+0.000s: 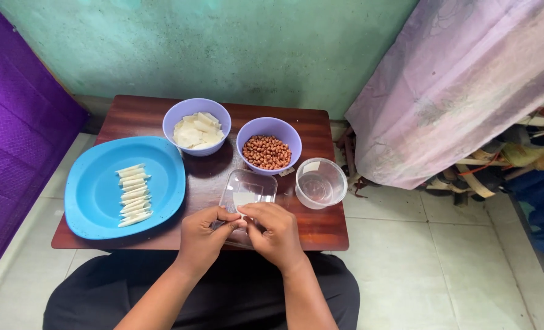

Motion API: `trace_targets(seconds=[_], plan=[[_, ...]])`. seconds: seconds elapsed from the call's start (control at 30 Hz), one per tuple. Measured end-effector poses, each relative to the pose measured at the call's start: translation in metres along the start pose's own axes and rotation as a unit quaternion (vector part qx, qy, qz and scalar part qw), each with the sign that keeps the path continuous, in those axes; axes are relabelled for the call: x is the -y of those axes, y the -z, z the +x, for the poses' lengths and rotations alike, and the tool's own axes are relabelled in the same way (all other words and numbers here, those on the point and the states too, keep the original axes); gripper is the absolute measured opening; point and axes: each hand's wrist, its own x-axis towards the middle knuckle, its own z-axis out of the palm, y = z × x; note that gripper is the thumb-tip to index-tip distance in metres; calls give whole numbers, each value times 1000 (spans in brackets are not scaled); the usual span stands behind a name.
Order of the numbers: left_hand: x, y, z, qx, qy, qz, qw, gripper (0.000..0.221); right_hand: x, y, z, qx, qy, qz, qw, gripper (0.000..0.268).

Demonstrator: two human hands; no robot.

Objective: The person is manually wrapping peanuts into small pieces of dough to create nut rolls.

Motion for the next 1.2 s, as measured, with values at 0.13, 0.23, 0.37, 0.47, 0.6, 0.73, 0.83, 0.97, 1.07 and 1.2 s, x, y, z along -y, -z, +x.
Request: trace_targets(seconds=[0.13, 0.23, 0.37, 0.47, 0.6, 0.73, 0.83, 0.97, 1.07, 1.2], plan=[[-16, 0, 10, -2, 16, -18, 1000, 13, -5, 3, -4, -3, -1, 12, 1000, 25], [-34, -2, 16, 67, -36, -24, 997, 3, -8, 8, -7, 6, 0, -49, 999, 21], [-40, -5, 24, 73, -84, -1, 994, 1, -8, 13, 0, -41, -21, -23, 999, 13], [-24, -1, 35, 50, -151, 107, 981, 7, -12, 13, 7, -71, -54, -5, 996, 8], [15, 5, 42, 5, -239, 265, 934, 16, -18, 11, 8, -64, -128, 22, 989, 14], [12, 0, 41, -3, -244, 285, 927, 20, -24, 4, 17, -46, -152, 47, 986, 18], [8, -3, 42, 6, -275, 333, 902, 23, -23, 4, 24, -51, -170, 64, 982, 16], [11, -3, 44, -15, -243, 374, 895, 25, -27, 4, 19, -37, -184, 69, 980, 17], [16, -4, 44, -39, -242, 371, 896, 23, -29, 5, 17, -32, -189, 68, 979, 16], [20, -3, 45, -21, -232, 373, 898, 15, -30, 3, 18, -31, -186, 65, 980, 13]])
